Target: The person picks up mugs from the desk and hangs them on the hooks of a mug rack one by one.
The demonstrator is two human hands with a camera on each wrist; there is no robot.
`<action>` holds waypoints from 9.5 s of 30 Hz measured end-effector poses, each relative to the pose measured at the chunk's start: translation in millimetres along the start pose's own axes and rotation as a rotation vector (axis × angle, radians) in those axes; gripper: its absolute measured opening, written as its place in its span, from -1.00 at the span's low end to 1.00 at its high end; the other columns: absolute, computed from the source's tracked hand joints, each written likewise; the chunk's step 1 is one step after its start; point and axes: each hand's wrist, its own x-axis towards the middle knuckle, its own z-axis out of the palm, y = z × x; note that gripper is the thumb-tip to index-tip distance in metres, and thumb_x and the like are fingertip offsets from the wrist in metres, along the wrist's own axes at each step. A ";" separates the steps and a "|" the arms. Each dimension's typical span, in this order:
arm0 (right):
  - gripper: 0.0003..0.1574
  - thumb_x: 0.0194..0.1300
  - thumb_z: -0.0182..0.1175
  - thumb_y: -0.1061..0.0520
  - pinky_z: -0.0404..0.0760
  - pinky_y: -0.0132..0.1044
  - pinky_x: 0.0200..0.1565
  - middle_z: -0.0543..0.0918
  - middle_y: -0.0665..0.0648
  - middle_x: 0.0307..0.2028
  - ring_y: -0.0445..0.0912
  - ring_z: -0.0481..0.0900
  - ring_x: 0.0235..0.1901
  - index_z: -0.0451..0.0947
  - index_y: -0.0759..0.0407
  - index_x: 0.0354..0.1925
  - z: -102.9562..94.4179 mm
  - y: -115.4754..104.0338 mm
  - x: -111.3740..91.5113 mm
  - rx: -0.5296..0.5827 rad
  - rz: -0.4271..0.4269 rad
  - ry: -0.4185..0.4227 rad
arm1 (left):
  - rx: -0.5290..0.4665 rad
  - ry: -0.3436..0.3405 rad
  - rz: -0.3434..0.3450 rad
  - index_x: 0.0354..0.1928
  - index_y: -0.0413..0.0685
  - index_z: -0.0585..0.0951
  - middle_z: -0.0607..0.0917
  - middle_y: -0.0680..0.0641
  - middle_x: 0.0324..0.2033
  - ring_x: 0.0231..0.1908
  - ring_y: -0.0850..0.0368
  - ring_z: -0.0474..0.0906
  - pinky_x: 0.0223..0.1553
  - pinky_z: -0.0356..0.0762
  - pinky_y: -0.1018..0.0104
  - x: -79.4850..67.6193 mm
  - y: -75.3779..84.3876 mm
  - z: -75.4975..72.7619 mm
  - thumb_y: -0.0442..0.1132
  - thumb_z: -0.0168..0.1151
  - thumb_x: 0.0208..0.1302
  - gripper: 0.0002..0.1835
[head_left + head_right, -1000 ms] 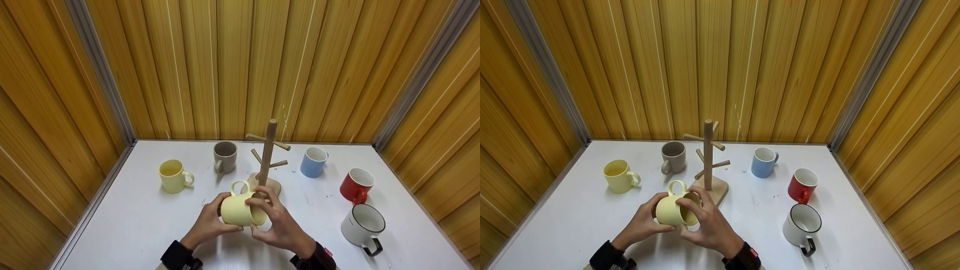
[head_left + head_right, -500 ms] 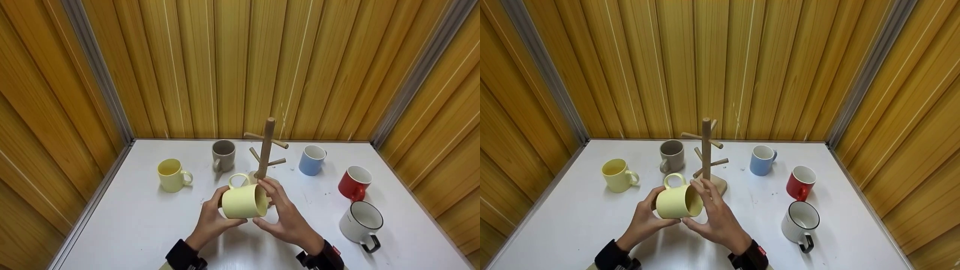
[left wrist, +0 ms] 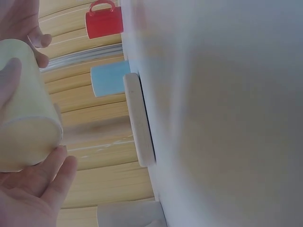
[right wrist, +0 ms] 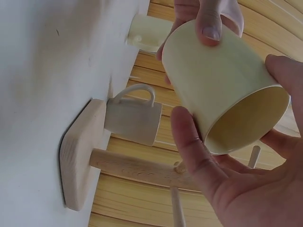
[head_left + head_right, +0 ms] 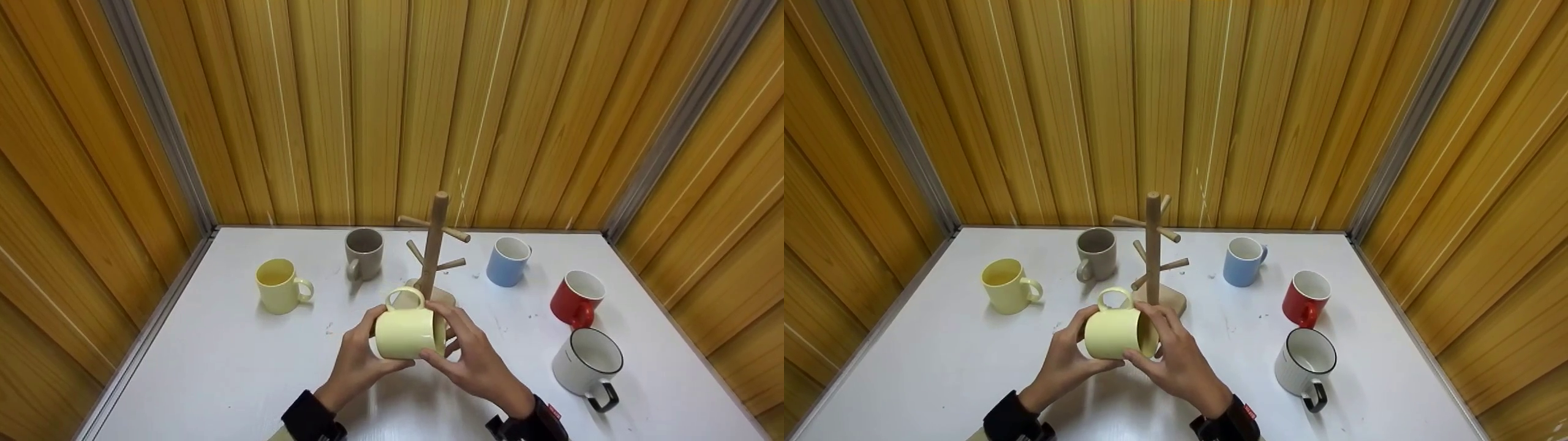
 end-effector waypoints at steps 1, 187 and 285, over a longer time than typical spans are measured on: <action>-0.07 0.21 0.52 0.08 0.73 -0.26 -0.44 0.51 0.06 0.23 -0.20 0.64 -0.26 0.34 -0.02 0.46 0.0 0.8 -0.3 0.001 -0.001 0.008 | 0.000 -0.006 -0.001 0.31 -0.05 0.46 0.72 0.07 -0.03 -0.10 0.20 0.68 -0.14 0.71 0.27 0.4 0.1 0.6 -0.09 0.78 -0.24 -0.01; -0.06 0.33 0.42 0.00 0.74 0.09 -0.19 0.41 0.32 0.35 0.23 0.63 -0.02 0.24 0.07 0.53 -7.9 70.8 21.5 -0.063 0.195 -0.073 | -0.117 -0.273 -0.256 0.43 -0.19 0.27 0.58 -0.21 0.25 0.19 -0.06 0.54 0.29 0.44 0.02 50.1 -43.4 32.5 -0.40 0.51 0.14 -0.15; -0.27 0.52 0.18 0.16 0.72 0.03 -0.15 0.55 0.38 0.27 0.12 0.75 -0.17 0.21 0.13 0.54 -52.6 85.7 56.2 -0.154 0.274 0.012 | 0.042 -0.171 0.016 0.50 -0.35 0.28 0.58 -0.26 0.29 0.22 -0.12 0.60 0.37 0.41 0.06 119.6 -1.8 25.5 -0.43 0.44 0.20 -0.16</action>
